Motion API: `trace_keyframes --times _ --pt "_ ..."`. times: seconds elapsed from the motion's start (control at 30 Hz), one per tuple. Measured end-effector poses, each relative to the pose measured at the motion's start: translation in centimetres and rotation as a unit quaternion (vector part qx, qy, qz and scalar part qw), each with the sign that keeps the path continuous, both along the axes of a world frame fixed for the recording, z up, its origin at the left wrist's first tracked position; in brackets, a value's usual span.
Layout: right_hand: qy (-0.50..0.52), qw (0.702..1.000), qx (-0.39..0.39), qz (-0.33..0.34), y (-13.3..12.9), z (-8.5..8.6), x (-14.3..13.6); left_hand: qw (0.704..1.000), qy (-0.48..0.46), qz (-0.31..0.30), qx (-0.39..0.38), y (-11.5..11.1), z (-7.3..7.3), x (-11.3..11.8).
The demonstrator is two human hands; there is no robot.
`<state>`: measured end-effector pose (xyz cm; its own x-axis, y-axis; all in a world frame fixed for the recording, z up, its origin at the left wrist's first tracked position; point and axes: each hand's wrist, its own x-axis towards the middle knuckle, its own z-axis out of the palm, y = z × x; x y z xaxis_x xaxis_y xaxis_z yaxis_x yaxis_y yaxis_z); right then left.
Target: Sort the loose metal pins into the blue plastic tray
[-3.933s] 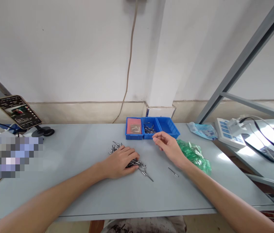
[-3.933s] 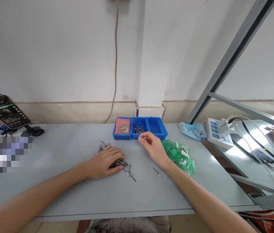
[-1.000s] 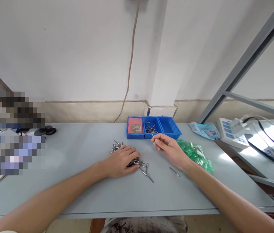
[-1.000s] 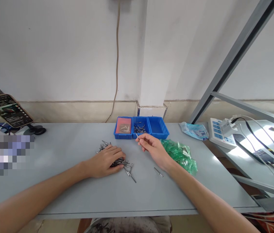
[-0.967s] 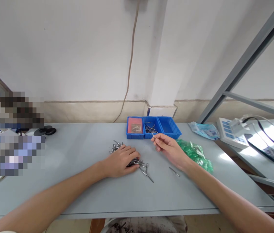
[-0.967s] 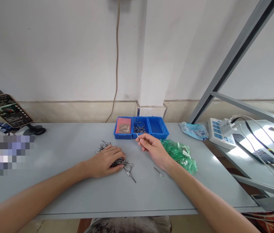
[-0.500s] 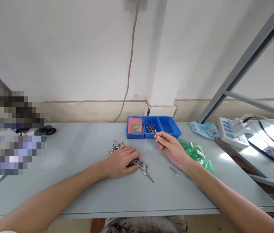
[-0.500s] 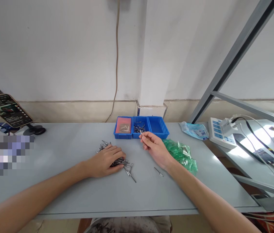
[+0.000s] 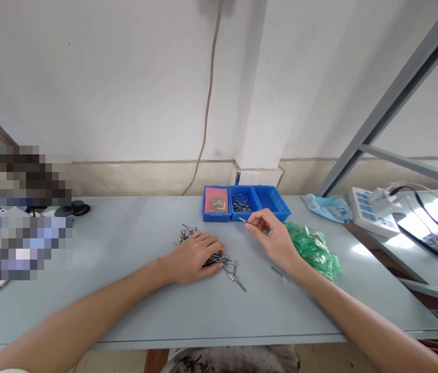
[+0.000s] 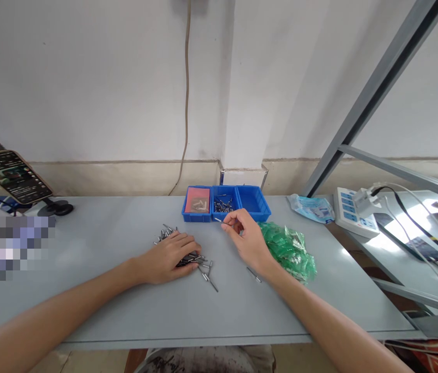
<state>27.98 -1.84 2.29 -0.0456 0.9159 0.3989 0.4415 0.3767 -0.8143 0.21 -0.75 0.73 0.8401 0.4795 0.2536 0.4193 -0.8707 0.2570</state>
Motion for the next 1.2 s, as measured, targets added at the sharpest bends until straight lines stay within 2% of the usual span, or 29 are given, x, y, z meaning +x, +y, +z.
trace_keyframes --times 0.17,0.33,0.5,0.7,1.2 --pt "0.015 1.000 -0.015 0.007 0.09 0.17 0.07 1.000 0.003 0.000 0.001 0.01 -0.10 -0.06" --pt "0.068 0.994 -0.084 0.035 0.23 0.33 0.24 1.000 0.005 0.004 -0.003 -0.01 -0.16 -0.12" --pt "0.150 0.975 -0.148 0.065 0.21 0.27 0.20 1.000 0.003 0.001 -0.005 -0.02 -0.19 -0.12" --pt "0.240 0.950 -0.185 0.077 0.29 0.23 0.31 1.000 0.005 0.002 0.001 0.05 -0.22 -0.09" --pt "0.244 0.947 -0.203 0.045 0.30 0.75 0.28 1.000 0.005 0.003 0.003 -0.01 -0.16 -0.09"
